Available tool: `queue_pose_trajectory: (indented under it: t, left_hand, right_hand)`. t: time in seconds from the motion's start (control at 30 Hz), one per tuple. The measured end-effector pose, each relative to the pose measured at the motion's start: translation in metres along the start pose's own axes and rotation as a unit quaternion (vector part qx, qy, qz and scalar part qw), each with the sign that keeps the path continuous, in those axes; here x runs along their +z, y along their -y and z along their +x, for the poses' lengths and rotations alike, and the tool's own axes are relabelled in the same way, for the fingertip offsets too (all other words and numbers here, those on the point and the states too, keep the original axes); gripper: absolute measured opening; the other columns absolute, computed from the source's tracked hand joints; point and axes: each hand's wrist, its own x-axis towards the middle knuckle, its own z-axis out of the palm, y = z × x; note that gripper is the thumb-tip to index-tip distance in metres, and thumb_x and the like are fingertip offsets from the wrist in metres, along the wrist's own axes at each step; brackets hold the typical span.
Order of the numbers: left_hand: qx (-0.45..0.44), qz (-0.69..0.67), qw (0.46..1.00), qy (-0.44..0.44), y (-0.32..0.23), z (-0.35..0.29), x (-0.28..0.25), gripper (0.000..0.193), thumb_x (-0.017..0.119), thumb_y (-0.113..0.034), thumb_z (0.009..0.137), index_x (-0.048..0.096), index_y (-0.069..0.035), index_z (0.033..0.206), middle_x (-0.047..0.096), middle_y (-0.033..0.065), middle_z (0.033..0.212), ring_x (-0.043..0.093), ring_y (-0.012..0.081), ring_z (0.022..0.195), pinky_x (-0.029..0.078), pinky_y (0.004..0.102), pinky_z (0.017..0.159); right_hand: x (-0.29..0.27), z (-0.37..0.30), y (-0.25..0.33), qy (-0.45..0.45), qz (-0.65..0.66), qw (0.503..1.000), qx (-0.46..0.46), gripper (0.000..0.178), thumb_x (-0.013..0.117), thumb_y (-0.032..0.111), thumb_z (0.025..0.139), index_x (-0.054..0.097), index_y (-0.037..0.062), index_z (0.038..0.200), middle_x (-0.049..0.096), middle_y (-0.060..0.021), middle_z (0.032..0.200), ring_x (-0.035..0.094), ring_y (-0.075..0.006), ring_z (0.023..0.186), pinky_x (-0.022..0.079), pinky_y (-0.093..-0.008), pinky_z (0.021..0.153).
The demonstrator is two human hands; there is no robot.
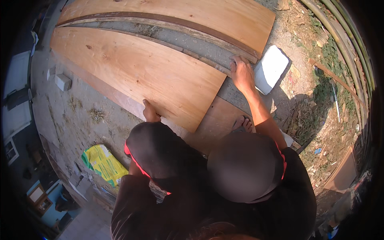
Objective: The person saws a small piece of wood using a hand saw, then picks up a long wooden strip, places it across two boards, and uses the hand saw to cut a notch into it.
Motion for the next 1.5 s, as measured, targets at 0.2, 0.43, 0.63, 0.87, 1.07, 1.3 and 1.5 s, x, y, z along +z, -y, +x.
queue_pose_trajectory:
  t: [0.2, 0.43, 0.63, 0.87, 1.07, 1.3, 1.5]
  left_hand:
    - [0.01, 0.019, 1.0, 0.01, -0.004, 0.008, 0.001, 0.074, 0.046, -0.057, 0.104, 0.042, 0.007, 0.142, 0.055, 0.0236, 0.137, 0.063, 0.0398, 0.115, 0.057, 0.0548, 0.09]
    - [-0.056, 0.174, 0.983, -0.03, -0.012, 0.016, 0.004, 0.07, 0.032, -0.055, 0.108, 0.038, 0.002, 0.148, 0.05, 0.0212, 0.145, 0.056, 0.0407, 0.128, 0.048, 0.0574, 0.105]
    - [-0.035, 0.197, 0.98, -0.023, -0.005, 0.012, 0.009, 0.078, 0.033, -0.062, 0.104, 0.043, 0.004, 0.143, 0.055, 0.0237, 0.136, 0.06, 0.0398, 0.119, 0.053, 0.0554, 0.097]
    - [-0.06, 0.249, 0.966, -0.011, -0.018, -0.015, 0.017, 0.076, 0.032, -0.06, 0.106, 0.042, 0.003, 0.146, 0.054, 0.0233, 0.14, 0.062, 0.0382, 0.119, 0.054, 0.0527, 0.096]
    - [-0.088, 0.579, 0.805, 0.099, -0.047, -0.009, -0.012, 0.073, 0.044, -0.061, 0.103, 0.061, 0.007, 0.127, 0.072, 0.0208, 0.106, 0.073, 0.0303, 0.093, 0.059, 0.0437, 0.078]
    - [0.393, 0.678, 0.582, 0.216, -0.19, -0.077, 0.102, 0.031, 0.071, -0.029, 0.094, 0.071, 0.002, 0.098, 0.075, 0.0134, 0.085, 0.072, 0.0224, 0.073, 0.056, 0.0347, 0.065]
    - [0.52, 0.673, 0.357, 0.386, -0.13, -0.113, 0.246, 0.047, 0.076, -0.037, 0.087, 0.067, -0.015, 0.128, 0.065, 0.0143, 0.128, 0.06, 0.0359, 0.118, 0.051, 0.0456, 0.099]
  right_hand:
    - [-0.008, -0.071, -0.041, -0.022, -0.042, 0.998, 0.045, 0.038, 0.062, -0.001, 0.085, 0.062, 0.0024, 0.124, 0.062, -0.0181, 0.118, 0.059, -0.0387, 0.114, 0.05, -0.0462, 0.096]
    - [0.023, -0.069, -0.041, 0.013, -0.019, 0.998, 0.054, 0.044, 0.07, 0.005, 0.085, 0.058, -0.0024, 0.127, 0.06, -0.0216, 0.116, 0.06, -0.0412, 0.11, 0.05, -0.0469, 0.096]
    - [0.039, -0.056, -0.041, -0.001, 0.092, 0.993, 0.069, 0.036, 0.073, 0.008, 0.084, 0.063, -0.0024, 0.117, 0.065, -0.0212, 0.103, 0.065, -0.0414, 0.094, 0.052, -0.0489, 0.083]
    - [0.038, -0.056, -0.042, -0.053, 0.173, 0.982, 0.062, 0.033, 0.075, 0.006, 0.083, 0.066, -0.0014, 0.114, 0.067, -0.0208, 0.098, 0.067, -0.0381, 0.088, 0.053, -0.0463, 0.077]
    - [0.035, -0.056, -0.04, -0.081, 0.171, 0.981, 0.033, 0.029, 0.074, 0.005, 0.083, 0.067, -0.0012, 0.111, 0.068, -0.02, 0.096, 0.069, -0.037, 0.086, 0.055, -0.0447, 0.076]
    - [0.042, -0.081, -0.04, -0.05, 0.247, 0.957, 0.146, 0.024, 0.074, 0.009, 0.087, 0.069, -0.0029, 0.107, 0.073, -0.0197, 0.095, 0.074, -0.0294, 0.084, 0.057, -0.0374, 0.074]
    - [0.062, -0.083, -0.016, -0.077, 0.319, 0.909, 0.258, 0.035, 0.073, 0.012, 0.089, 0.068, -0.0038, 0.12, 0.076, -0.018, 0.094, 0.076, -0.0254, 0.081, 0.059, -0.0361, 0.073]
